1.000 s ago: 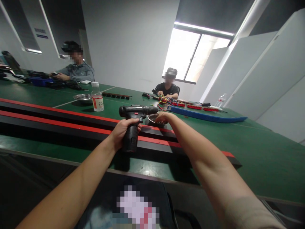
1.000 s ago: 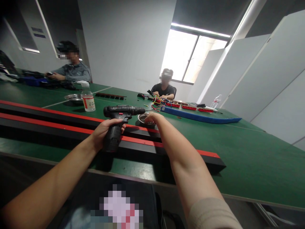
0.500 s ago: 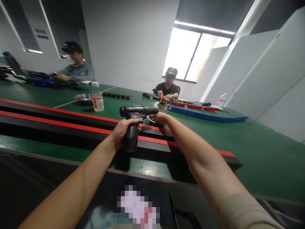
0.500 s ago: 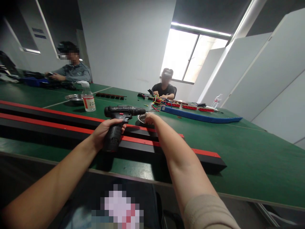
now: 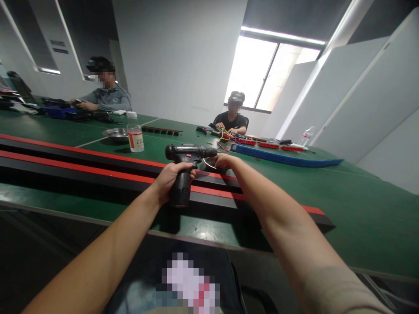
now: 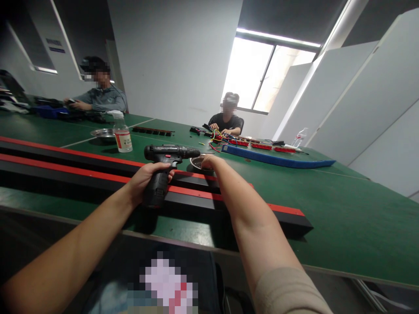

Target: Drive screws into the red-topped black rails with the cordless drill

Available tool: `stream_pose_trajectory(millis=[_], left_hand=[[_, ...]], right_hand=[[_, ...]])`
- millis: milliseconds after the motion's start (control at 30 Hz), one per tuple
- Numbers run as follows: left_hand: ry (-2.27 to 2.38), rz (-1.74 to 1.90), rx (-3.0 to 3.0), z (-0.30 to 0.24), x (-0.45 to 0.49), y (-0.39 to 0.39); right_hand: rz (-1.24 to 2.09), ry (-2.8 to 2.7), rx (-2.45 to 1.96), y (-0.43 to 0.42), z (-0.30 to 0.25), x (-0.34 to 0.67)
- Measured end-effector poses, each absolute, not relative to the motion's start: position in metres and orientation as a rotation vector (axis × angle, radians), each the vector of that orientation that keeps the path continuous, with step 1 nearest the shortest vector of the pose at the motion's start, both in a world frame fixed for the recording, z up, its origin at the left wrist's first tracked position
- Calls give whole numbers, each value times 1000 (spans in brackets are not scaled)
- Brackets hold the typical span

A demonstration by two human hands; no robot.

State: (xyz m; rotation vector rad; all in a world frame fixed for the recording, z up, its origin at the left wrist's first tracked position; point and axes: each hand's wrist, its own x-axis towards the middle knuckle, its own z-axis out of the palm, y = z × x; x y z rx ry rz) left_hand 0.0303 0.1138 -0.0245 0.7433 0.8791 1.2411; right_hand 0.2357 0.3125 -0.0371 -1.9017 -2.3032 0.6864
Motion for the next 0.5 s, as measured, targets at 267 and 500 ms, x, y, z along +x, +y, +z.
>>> stream_pose_trajectory(millis=[267, 500], left_hand=[[892, 1221, 807, -28, 27, 115], [869, 1250, 758, -31, 26, 117]], right_hand=[[833, -2322, -1825, 315, -29, 236], [537, -2508, -1796, 309, -37, 237]])
